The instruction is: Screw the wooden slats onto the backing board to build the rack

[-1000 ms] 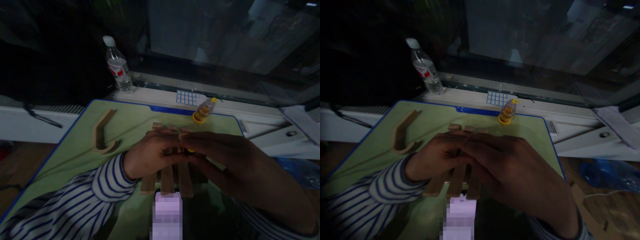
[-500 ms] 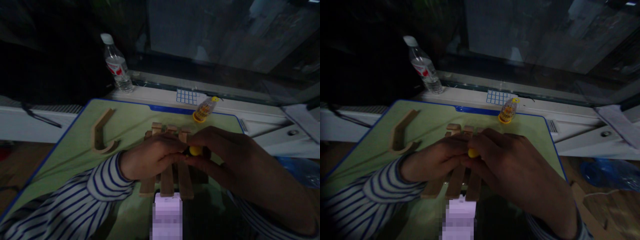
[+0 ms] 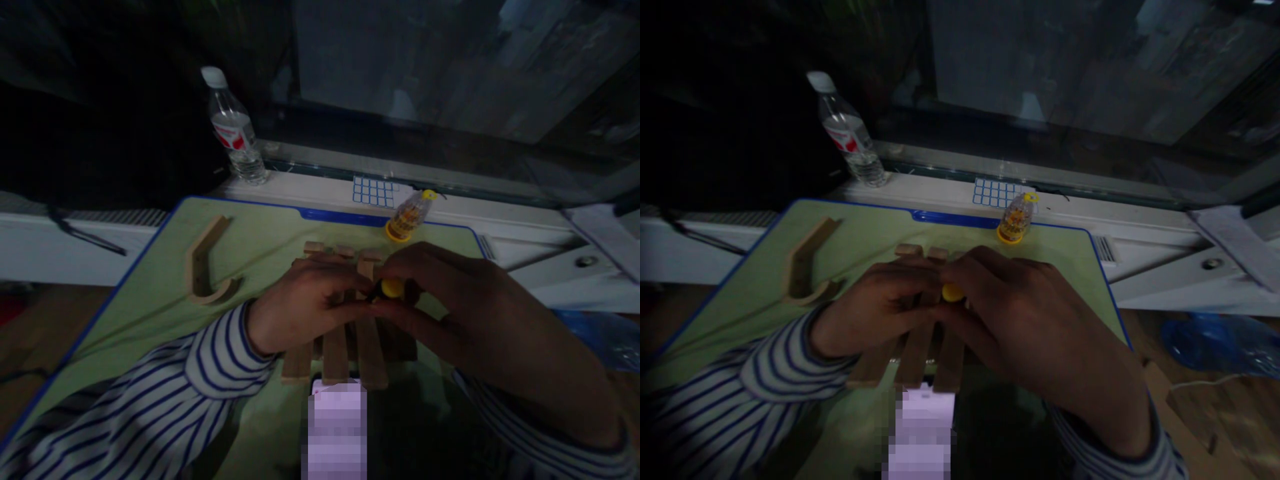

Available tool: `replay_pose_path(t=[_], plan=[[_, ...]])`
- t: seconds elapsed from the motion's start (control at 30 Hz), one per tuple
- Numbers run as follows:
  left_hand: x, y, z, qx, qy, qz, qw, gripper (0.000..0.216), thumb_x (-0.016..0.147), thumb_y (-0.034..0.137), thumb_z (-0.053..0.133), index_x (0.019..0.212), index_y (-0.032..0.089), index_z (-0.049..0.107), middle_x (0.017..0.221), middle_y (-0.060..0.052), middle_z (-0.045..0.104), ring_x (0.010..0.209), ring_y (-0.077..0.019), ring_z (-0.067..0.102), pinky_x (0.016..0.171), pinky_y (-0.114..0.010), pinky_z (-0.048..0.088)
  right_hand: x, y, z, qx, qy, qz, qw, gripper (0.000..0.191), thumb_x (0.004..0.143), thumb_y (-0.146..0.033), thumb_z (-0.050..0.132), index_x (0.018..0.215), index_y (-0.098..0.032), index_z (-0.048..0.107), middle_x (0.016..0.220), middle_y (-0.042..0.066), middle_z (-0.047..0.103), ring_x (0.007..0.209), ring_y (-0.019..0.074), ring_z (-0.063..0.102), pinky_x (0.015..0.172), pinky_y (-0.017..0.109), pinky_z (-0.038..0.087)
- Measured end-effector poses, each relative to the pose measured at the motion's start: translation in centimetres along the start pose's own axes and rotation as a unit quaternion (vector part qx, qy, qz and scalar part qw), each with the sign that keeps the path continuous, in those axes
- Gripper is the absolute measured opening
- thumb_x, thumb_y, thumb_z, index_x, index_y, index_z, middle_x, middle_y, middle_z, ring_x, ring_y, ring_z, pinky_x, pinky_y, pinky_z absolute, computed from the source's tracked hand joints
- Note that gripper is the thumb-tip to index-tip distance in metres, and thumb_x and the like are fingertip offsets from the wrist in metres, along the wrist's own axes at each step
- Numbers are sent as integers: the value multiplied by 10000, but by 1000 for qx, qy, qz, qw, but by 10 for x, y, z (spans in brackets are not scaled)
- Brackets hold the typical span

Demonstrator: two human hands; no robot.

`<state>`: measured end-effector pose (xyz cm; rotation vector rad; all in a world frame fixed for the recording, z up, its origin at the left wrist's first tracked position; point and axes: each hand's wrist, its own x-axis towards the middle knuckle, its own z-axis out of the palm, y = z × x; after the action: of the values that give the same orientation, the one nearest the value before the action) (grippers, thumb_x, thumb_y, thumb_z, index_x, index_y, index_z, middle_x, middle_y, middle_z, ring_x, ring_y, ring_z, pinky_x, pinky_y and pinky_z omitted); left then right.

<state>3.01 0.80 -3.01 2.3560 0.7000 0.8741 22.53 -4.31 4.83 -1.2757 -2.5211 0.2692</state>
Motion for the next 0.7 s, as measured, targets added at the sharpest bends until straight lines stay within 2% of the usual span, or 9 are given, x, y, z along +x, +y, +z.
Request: replay_pose_path(t=[0.1,0.2,0.4,0.53,0.63,0.7], plan=[[0,0,-1,-13,-9,-5,1000,201,873,347,596,956,195,698,912,-29,717,881,-168,650,820,-293,501,-1,-2,0,24,11,-28,999,307,924,-279,510,1225,-219,496,1203,12,626,1038,119,605,862,239,482],[1,0,-2,-13,-33,-8,999,177,877,288,595,1000,208,693,943,-28,710,909,-170,644,835,-295,493,-3,-1,0,27,11,-57,998,363,923,-206,506,1282,-240,470,1271,2,604,1111,96,573,953,213,430],[4,-2,-4,-18,-92,8,996,210,922,234,504,1028,190,680,927,-42,694,907,-171,633,848,-304,482,-1,2,0,10,-2,-22,1000,230,942,-271,478,1147,-213,564,1109,13,667,915,125,646,792,255,501],[5,-4,-4,-38,-111,21,993,243,947,234,453,1045,170,666,942,-59,683,919,-169,628,875,-316,473,2,1,1,-6,-8,-10,1000,210,934,-305,493,1080,-190,590,1016,24,665,866,154,641,760,297,504],[4,-2,-4,-30,-108,15,994,236,947,255,460,1029,185,670,942,-50,679,933,-168,624,884,-322,470,3,0,2,-4,-18,-8,1000,193,932,-298,497,1066,-196,590,1006,20,655,848,154,633,744,302,501],[3,0,-3,-11,-84,10,996,223,905,320,545,1045,196,667,984,-50,683,957,-182,623,875,-328,476,2,1,2,1,-25,-6,1000,180,933,-299,490,1044,-199,589,987,17,652,835,155,630,732,303,500]])
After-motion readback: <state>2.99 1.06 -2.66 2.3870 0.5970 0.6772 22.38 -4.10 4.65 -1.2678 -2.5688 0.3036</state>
